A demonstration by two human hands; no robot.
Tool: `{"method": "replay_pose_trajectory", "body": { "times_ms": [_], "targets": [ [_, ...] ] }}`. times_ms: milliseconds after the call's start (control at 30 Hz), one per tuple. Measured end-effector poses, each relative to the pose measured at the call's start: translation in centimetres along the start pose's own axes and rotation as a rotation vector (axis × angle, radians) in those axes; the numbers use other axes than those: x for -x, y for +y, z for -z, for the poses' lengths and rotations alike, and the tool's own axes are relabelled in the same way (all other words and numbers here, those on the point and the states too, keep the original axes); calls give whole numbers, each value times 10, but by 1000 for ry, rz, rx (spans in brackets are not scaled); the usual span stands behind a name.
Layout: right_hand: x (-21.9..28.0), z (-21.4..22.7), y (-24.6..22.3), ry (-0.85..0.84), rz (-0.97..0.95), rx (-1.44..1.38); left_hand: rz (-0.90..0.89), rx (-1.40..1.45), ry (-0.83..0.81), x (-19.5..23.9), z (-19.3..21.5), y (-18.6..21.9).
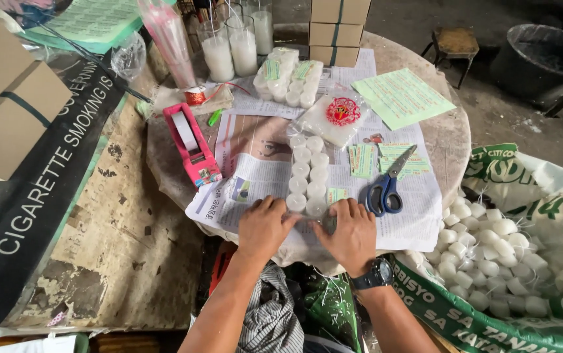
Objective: The person is packaging small white tealight candles by picking them up individually and arranging them inside a clear plastic bag.
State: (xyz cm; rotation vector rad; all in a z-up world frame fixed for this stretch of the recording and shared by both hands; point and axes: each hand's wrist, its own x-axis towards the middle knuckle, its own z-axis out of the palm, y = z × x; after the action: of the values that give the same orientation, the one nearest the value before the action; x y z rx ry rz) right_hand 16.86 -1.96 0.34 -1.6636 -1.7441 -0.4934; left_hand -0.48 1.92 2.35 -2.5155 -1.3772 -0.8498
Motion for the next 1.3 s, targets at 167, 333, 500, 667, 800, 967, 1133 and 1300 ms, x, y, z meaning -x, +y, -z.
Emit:
{"method": "replay_pose_trajectory", "body": {
  "times_ms": [167,333,500,667,800,967,1133,1300],
  "targets": [
    [-4,-6,3,-33,52,9,7,22,-34,-7,-2,-1],
    [-6,-4,2,-43,89,-12,-58,28,-25,-6,-13,-2],
    [-7,-8,8,-54,39,56,34,-39,-17,-10,0,2],
    [-13,-4,3,-62,70,35,-3,8,-69,-14,-21,-6],
    [-13,1,3,-106,90,44,16,44,-184,-13,-7,-5],
    [-27,5,28,-181,96,-153,139,380,-602,-30,62,1],
    [-73,-1,45,-146,-65,-305,303,482,-464,-69,46,-22],
    [-110,-52,49,-305,-244,-100,481,263,-457,-115,-19,-40]
  ]
}}
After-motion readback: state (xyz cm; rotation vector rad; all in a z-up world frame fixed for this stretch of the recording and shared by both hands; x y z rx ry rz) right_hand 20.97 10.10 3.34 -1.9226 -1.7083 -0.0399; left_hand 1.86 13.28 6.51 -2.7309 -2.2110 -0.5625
